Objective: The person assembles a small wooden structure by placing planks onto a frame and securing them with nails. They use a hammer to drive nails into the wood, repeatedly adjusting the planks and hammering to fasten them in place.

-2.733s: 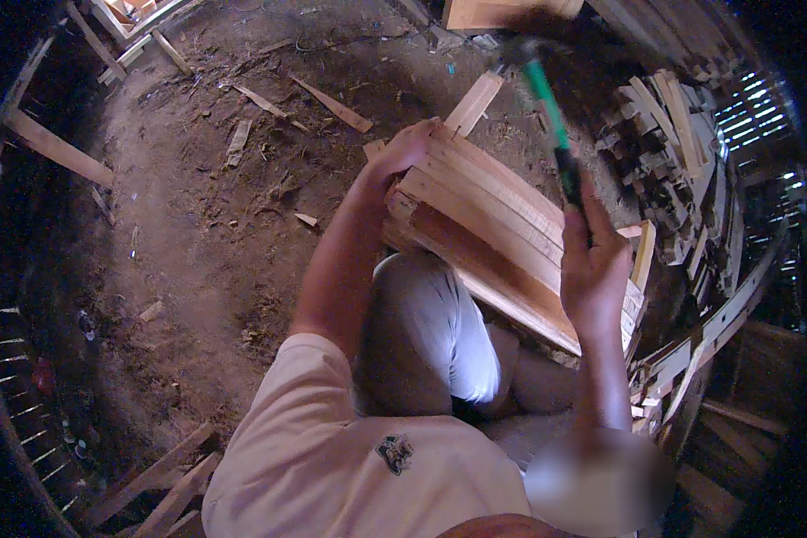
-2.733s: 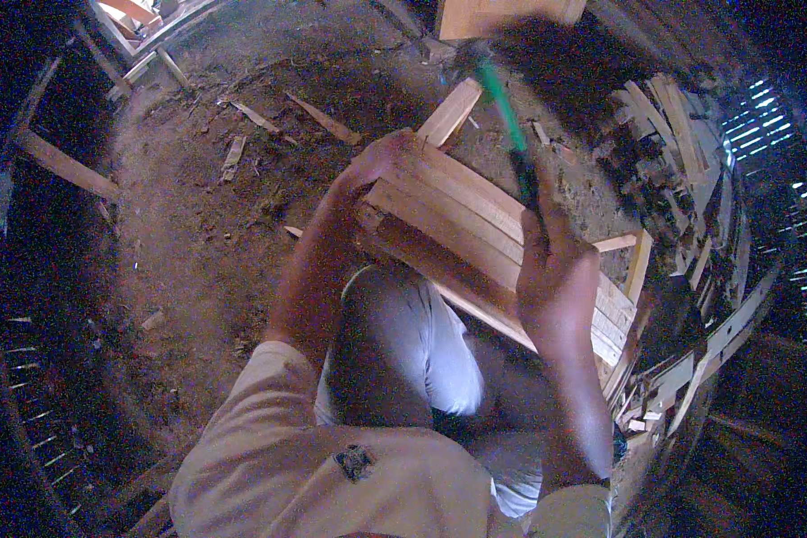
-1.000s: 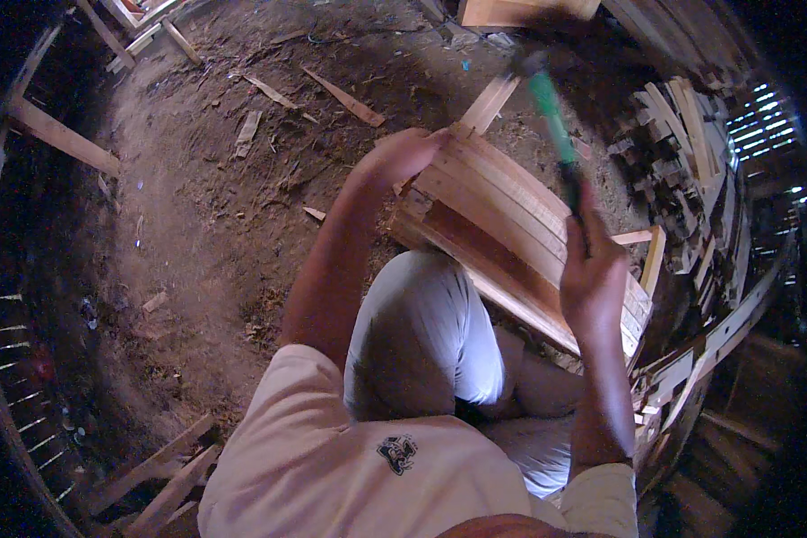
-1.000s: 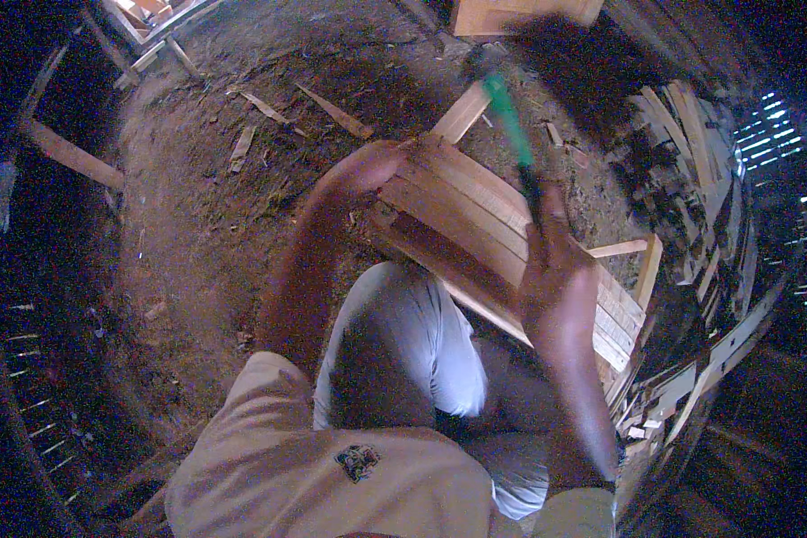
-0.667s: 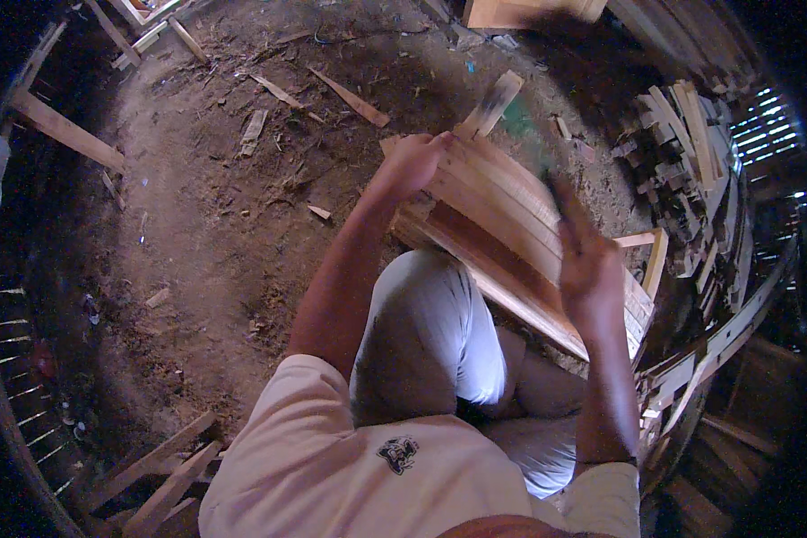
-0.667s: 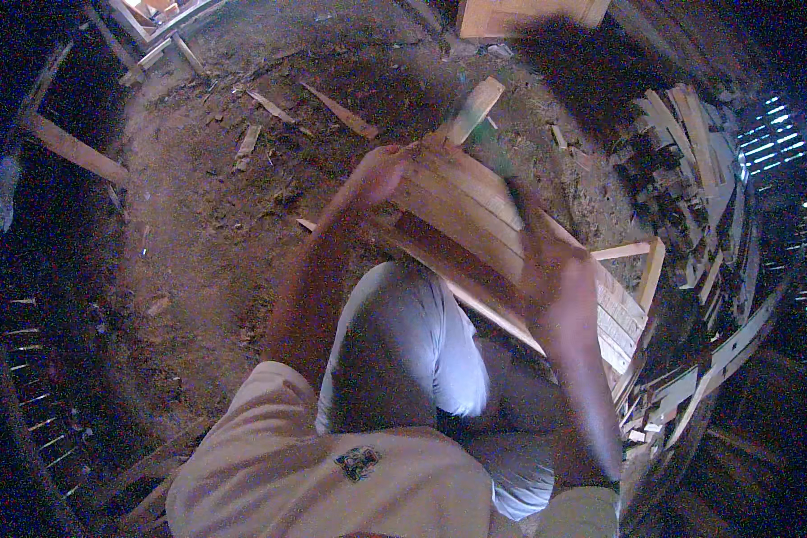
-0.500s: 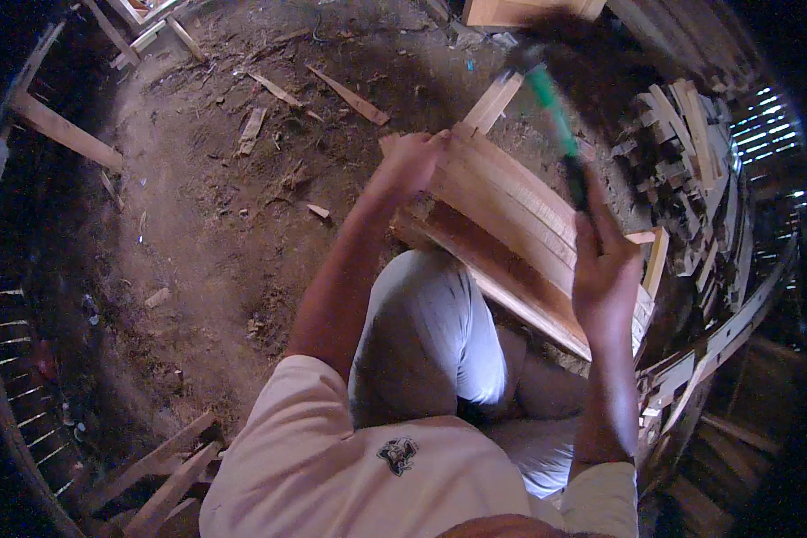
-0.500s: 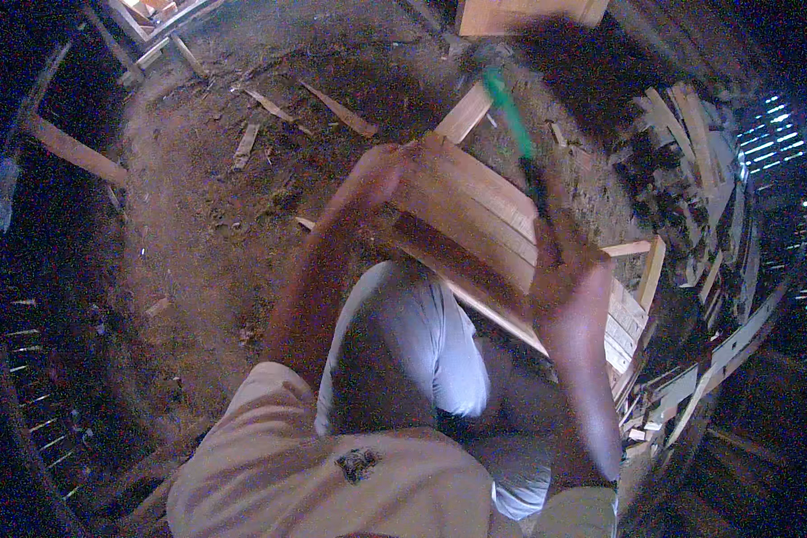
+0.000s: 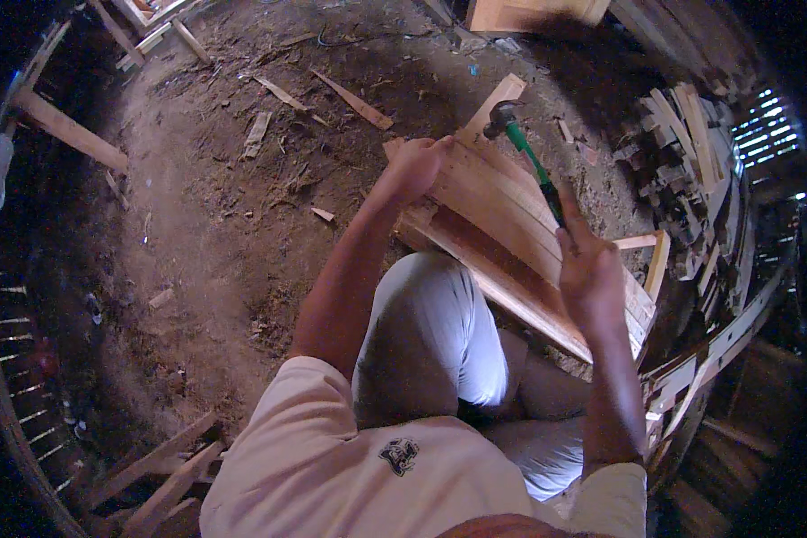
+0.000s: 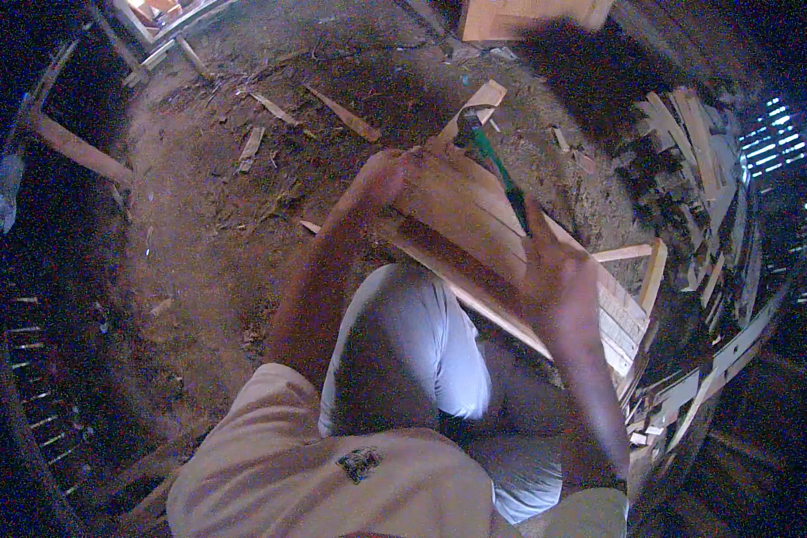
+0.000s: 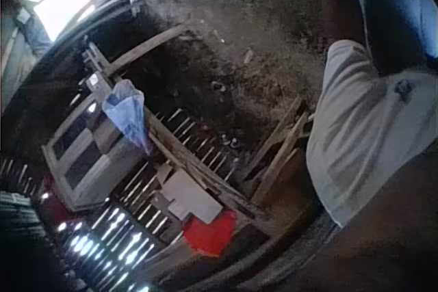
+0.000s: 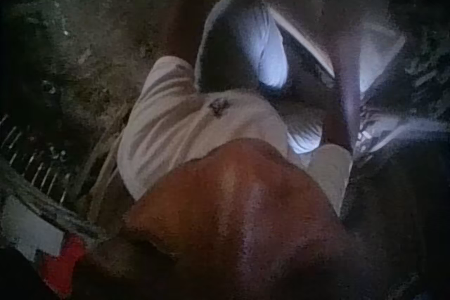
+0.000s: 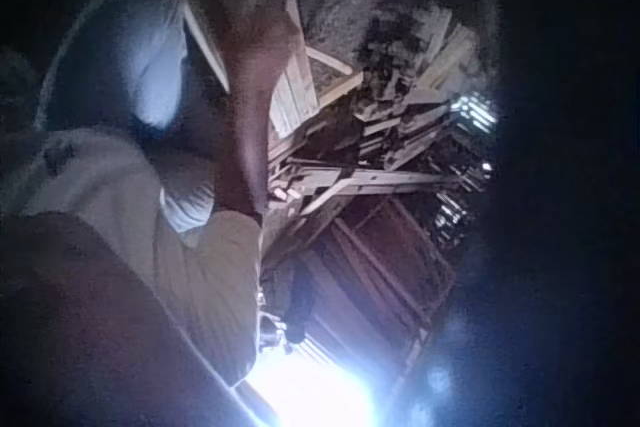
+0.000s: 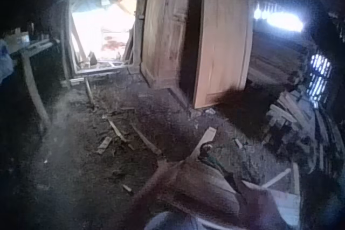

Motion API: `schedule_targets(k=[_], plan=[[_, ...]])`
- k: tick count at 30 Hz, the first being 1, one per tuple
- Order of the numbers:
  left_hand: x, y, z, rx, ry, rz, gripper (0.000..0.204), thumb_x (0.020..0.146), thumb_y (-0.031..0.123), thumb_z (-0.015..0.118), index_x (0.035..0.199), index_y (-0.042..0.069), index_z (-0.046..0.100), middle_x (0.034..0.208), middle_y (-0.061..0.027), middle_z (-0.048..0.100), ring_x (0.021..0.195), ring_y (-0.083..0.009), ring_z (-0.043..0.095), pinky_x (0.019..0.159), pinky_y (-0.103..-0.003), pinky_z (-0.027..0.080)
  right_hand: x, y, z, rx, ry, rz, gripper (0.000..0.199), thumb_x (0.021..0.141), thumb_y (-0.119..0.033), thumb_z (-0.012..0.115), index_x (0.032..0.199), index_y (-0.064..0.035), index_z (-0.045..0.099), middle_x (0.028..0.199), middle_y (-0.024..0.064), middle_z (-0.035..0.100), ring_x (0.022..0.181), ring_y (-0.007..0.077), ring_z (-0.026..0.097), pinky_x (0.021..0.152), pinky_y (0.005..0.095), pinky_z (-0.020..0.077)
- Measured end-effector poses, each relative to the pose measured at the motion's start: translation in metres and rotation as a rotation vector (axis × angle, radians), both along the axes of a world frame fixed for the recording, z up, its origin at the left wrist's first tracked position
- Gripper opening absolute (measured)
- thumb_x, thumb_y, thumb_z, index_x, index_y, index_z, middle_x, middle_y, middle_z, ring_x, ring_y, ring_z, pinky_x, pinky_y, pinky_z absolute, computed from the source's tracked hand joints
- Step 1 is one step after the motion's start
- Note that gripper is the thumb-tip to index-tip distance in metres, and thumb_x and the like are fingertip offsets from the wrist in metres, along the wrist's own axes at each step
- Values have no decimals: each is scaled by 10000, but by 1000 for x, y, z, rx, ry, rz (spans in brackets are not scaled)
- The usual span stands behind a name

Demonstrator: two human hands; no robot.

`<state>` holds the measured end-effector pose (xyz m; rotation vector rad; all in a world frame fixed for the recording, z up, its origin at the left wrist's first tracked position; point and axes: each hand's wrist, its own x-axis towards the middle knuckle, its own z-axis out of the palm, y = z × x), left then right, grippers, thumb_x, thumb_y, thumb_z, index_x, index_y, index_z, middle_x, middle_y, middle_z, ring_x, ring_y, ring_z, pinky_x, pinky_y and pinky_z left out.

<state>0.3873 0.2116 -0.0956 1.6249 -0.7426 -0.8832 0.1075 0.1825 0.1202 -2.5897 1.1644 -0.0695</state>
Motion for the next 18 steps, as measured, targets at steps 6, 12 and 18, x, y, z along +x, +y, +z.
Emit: schedule_targets(k=[6, 12, 18], plan=[[-5, 9, 7, -76, 151, -15, 561, 1057, 428, 507, 1029, -91, 717, 937, -153, 743, 853, -237, 672, 803, -408, 515, -5, 8, -11, -129, -302, -57, 484, 1010, -96, 575, 1490, -95, 519, 1191, 330, 643, 1129, 276, 689, 860, 396, 536], [1, 6, -1, -99, 105, -7, 576, 1064, 453, 475, 1031, -62, 732, 929, -135, 744, 832, -215, 660, 796, -406, 510, -8, 6, -11, -143, -322, 91, 587, 973, -23, 582, 1541, -102, 454, 809, 286, 648, 696, 419, 669, 668, 442, 540], [-35, 67, -3, -248, 607, 43, 601, 1080, 523, 400, 1239, 9, 667, 1189, -120, 692, 1082, -199, 636, 957, -389, 470, -12, 6, -33, -176, -332, 22, 544, 991, -35, 571, 1523, -102, 481, 900, 300, 669, 710, 389, 697, 662, 468, 536]])
